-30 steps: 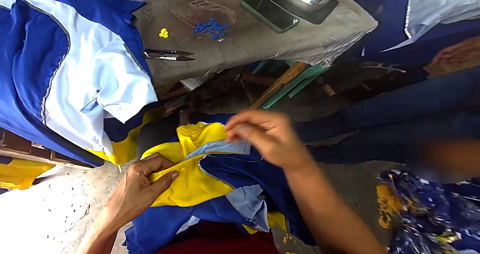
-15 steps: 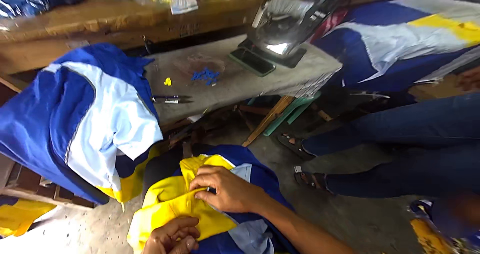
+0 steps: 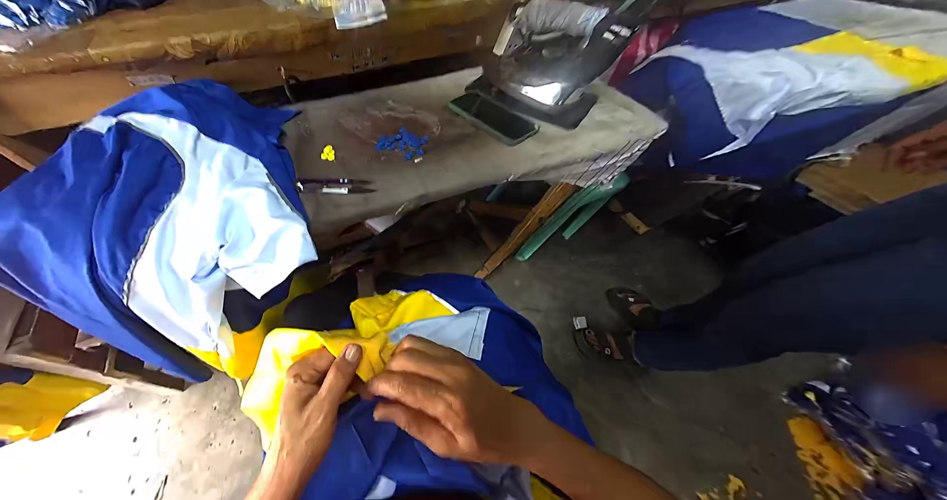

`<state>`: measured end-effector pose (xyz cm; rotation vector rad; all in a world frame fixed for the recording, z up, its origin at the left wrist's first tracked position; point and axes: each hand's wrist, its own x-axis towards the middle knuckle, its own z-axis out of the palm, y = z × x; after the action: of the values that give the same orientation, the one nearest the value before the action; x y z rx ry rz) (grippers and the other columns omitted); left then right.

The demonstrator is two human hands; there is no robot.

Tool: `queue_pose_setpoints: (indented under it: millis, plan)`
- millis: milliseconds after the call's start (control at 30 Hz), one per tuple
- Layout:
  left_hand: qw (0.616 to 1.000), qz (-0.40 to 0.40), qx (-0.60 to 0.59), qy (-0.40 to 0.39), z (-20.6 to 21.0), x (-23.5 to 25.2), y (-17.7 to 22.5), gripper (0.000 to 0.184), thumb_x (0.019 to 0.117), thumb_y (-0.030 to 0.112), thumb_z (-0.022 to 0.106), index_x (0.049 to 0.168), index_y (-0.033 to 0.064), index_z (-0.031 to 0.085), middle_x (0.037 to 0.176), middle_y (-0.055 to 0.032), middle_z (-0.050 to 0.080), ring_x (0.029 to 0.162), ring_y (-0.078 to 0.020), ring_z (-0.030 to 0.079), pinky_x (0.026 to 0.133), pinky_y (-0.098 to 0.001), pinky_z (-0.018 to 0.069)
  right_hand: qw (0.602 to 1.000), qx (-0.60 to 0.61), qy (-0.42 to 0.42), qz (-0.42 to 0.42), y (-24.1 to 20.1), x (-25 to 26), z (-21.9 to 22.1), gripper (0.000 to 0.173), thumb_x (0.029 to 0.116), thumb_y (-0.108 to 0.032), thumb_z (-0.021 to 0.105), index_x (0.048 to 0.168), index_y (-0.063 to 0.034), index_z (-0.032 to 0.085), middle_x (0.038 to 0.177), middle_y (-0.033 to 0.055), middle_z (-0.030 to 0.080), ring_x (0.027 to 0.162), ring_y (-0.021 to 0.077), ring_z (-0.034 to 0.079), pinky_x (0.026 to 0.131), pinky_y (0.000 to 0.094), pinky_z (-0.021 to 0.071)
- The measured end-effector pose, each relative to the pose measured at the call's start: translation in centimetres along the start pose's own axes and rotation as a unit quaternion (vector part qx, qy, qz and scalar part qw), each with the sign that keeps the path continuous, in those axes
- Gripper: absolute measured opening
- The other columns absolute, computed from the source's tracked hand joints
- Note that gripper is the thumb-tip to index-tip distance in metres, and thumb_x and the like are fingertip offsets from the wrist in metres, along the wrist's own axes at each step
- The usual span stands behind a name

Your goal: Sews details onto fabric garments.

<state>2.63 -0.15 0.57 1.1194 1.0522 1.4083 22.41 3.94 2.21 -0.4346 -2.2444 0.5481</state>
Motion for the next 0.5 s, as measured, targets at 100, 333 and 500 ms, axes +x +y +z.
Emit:
queue_pose_setpoints:
  millis: [100,333,500]
  plan:
    - [0.993,-0.117,-0.019,0.02,-1.2,-2.0,-2.9,0.026,0.1036,0.015,0.057,0.088,0.0019,0.072,0.081,-0.0093,0.074,0.068,-0.0176,0.073,0.068,-0.035,0.0648,0.992,0.084,-0.033,0.087,1.8,-2.8,2.1,0.025,0.1062,-0.017,0.053,0.11,-0.0026,0.074,0.096,0.0096,0.069,0.095,0.0182,0.065,0.089,0.028,0.0531]
    - [0.995,-0.075,-0.025,0.056,-0.7,-3.4,-3.7,0.012,0.0983,0.007,0.065,0.103,-0.003,0.072,0.084,-0.0111,0.076,0.067,-0.0184,0.074,0.065,-0.0333,0.0655,0.958,0.201,0.015,0.203,1.5,-2.6,1.9,0.039,0.1065,-0.008,0.049,0.144,0.0055,0.047,0.094,0.0069,0.069,0.082,0.0082,0.066,0.078,0.0227,0.0573]
    - [0.995,-0.072,-0.012,0.073,0.1,-3.4,-3.5,0.011,0.1,0.002,0.059,0.11,-0.0033,0.061,0.081,-0.01,0.076,0.064,-0.0206,0.075,0.06,-0.0337,0.0658,0.917,0.31,0.041,0.247,0.3,-1.6,0.6,0.019,0.1021,-0.004,0.057,0.119,0.0038,0.057,0.094,0.0045,0.073,0.084,0.0077,0.07,0.075,0.0228,0.0597]
